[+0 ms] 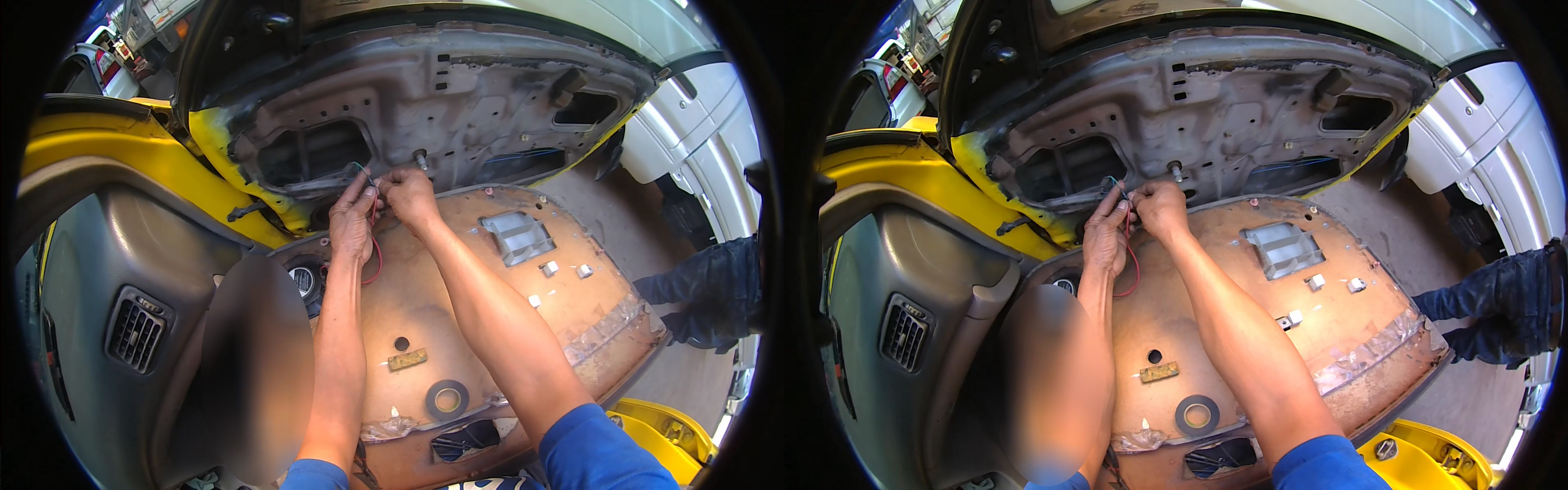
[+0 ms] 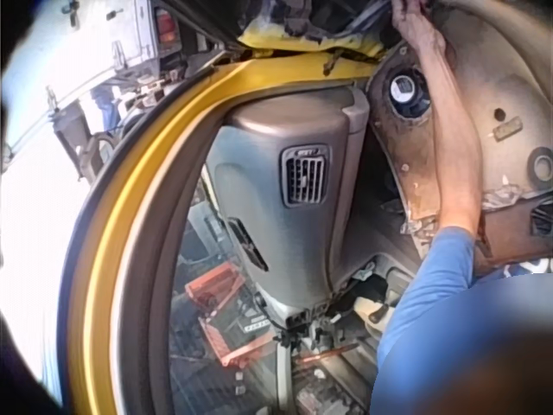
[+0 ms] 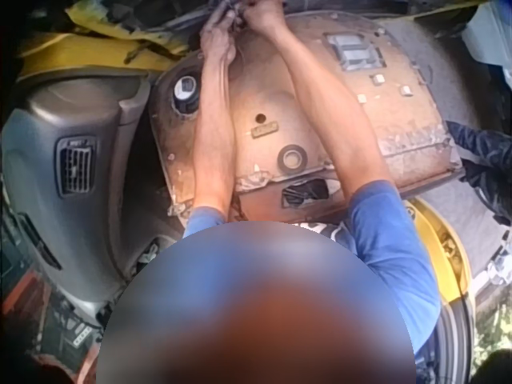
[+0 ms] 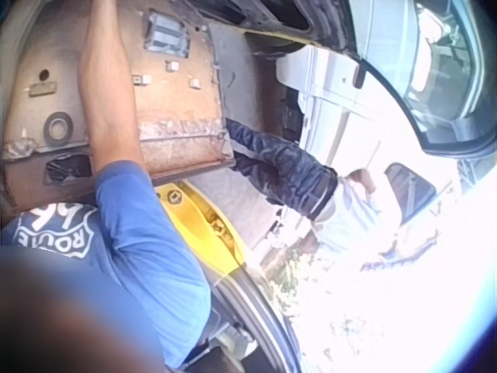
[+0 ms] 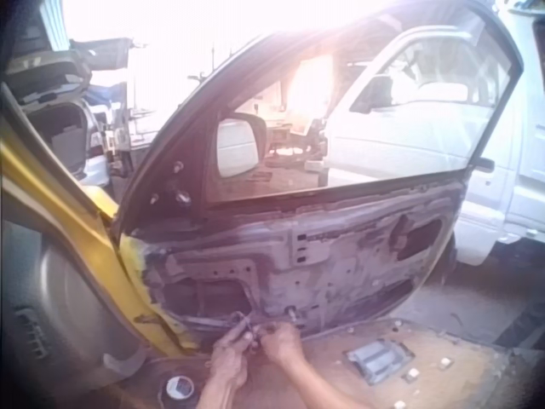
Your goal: The person repairs wiring inside a car door, wraps connections with electrical tape, and then reattaches the door panel and interior handle. The task concludes with the door panel secured in place.
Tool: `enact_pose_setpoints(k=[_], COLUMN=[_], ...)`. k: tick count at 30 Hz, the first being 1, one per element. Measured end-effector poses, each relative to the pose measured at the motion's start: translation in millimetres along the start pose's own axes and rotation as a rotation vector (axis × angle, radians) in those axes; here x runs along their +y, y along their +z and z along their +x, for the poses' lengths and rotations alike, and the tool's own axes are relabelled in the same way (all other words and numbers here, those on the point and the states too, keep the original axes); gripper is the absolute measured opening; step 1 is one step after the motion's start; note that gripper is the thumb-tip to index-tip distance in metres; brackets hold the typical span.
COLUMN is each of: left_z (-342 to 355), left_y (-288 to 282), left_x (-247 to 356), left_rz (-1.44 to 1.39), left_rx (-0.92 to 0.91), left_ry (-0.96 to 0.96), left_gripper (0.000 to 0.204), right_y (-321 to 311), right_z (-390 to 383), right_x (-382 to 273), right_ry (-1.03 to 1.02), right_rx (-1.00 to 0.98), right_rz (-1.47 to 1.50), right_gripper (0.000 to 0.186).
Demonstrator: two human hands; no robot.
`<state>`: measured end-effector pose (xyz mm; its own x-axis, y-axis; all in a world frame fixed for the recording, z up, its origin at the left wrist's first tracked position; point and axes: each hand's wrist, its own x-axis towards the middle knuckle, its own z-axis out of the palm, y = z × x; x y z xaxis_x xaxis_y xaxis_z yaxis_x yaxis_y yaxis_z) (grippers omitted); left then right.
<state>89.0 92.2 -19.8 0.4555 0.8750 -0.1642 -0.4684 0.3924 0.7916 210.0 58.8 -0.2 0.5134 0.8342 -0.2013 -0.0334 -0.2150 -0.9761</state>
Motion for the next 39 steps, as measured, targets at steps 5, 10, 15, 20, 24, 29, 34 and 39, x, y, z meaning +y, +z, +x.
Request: enact_pose_setpoints(k=[5,10,15,20,24,29,34,39], left_z=[-5,-5,-6,-6,-7,-6,-1,-3], left_y=[-1,0,0,5,7,4,2,-1], left_x=[6,4,-3,-4,-4,-7,-8,-4], left_rz=[0.11,0.229,0.224,0.21,0.231,0.199,0.201,0.173], left_rx=[0.022,0.058,0.055,0.065,0.084,0.065,0.07,0.036], left_ry=[-0.032,0.007,0.069,0.092,0.131,0.109,0.049,-0.054], left_gripper=[0.047,0.044,0.056,0.06,0.055,0.048,0.029,0.021], right_y=[4,-2,-10,0,-4,-13,-13,-17], right_z=[7,-1,-18,-21,-28,-24,-12,-14], right_x=[10,2,-13,-27,-32,-31,-28,-31], right_ry=[0.051,-0.101,-0.203,-0.083,-0.339,-0.39,-0.086,0.014], right_rx=[0.178,0.225,0.256,0.122,0.261,0.133,-0.029,-0.113], right_rz=[-0.066,-0.037,-0.246,-0.167,-0.547,-0.575,-0.348,-0.276], right_gripper=[0.035,0.034,0.034,0.036,0.032,0.029,0.025,0.023])
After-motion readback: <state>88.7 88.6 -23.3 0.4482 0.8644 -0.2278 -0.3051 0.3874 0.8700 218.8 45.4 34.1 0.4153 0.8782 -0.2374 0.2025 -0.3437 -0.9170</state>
